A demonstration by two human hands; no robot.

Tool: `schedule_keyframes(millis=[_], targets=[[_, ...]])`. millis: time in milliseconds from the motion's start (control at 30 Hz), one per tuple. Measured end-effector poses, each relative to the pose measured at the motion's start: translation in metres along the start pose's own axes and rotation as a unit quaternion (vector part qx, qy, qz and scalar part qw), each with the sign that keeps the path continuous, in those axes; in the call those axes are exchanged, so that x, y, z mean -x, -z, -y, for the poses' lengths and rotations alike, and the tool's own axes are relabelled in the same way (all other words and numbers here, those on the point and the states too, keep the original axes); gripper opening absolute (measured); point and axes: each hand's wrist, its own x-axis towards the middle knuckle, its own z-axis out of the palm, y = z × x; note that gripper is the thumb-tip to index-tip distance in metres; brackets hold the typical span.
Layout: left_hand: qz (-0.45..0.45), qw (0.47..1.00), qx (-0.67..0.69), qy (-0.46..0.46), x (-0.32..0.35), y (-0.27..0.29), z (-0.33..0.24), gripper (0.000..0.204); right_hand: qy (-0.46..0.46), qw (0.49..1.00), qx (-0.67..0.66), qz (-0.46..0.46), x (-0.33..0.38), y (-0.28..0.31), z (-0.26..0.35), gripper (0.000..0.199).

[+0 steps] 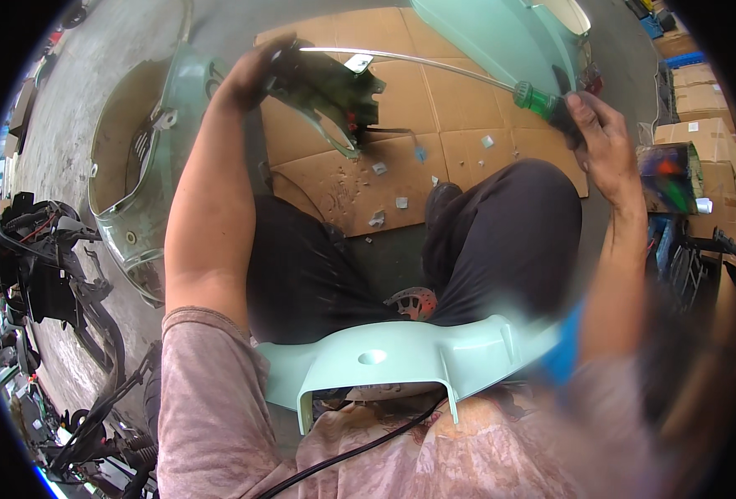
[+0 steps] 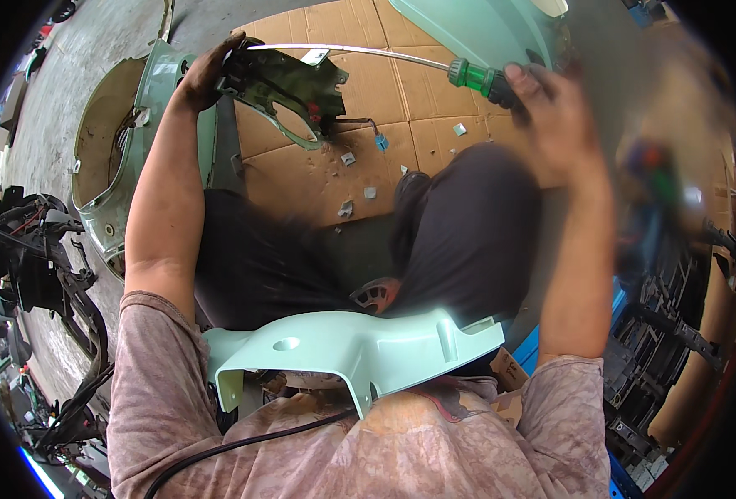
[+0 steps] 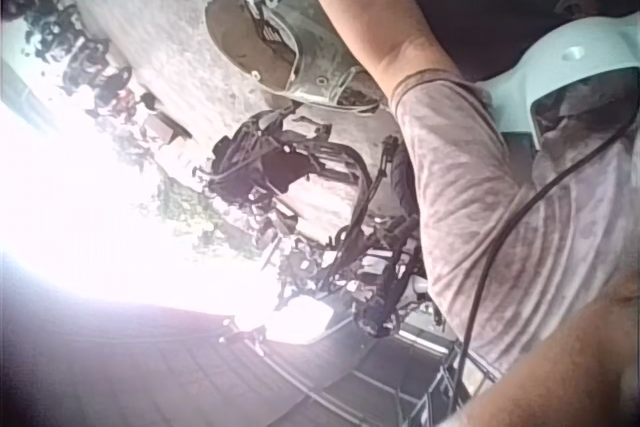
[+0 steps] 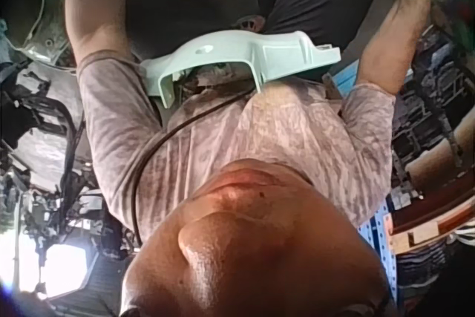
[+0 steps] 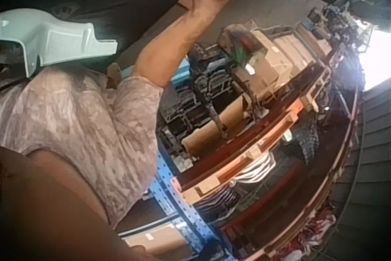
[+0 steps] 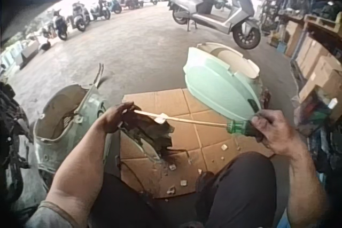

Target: The person disassembles the front lighting and panel assembly of a scooter, using a screwdriver to remove screws from the inner housing and then detaching the light unit and wires.

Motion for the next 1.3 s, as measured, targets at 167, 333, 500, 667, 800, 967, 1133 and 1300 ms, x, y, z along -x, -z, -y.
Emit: schedule_keyframes(millis=[167, 333, 500, 667, 800, 967, 1133, 1300], targets=[[-0.022, 1.0, -0.016, -0.012, 0.002, -0.007, -0.002, 0.044, 0.447, 0.85, 0.245, -0.132, 0.004, -0.001, 0.012, 0.047], [-0.003, 1.0, -0.004, -0.015, 0.004, -0.011, -0.001, 0.044, 0.125, 0.982, 0.052, -0.128, 0.006, -0.001, 0.012, 0.05], [0.009, 0.999, -0.012, -0.036, -0.004, 0.003, 0.005, 0.044, 0.268, 0.949, -0.025, -0.168, 0.006, -0.004, 0.007, 0.062], [-0.025, 0.999, 0.04, 0.001, 0.026, -0.017, -0.009, 0.043, 0.109, 0.988, -0.014, -0.107, 0.016, -0.019, 0.018, 0.062], [-0.022, 0.998, 0.052, 0.008, 0.012, 0.008, 0.005, 0.044, 0.226, 0.964, -0.008, -0.141, 0.021, -0.027, 0.003, 0.062], [0.002, 0.999, 0.036, -0.01, 0.007, 0.005, 0.008, 0.043, 0.119, 0.983, -0.078, -0.115, 0.022, -0.019, 0.021, 0.057], [-0.019, 0.999, 0.039, -0.012, 0.003, 0.0, 0.006, 0.044, 0.289, 0.942, -0.061, -0.157, 0.02, -0.018, 0.003, 0.054], [0.0, 1.0, 0.027, -0.003, 0.021, -0.005, -0.005, 0.045, 0.068, 0.98, -0.118, -0.143, 0.024, -0.023, 0.022, 0.052]])
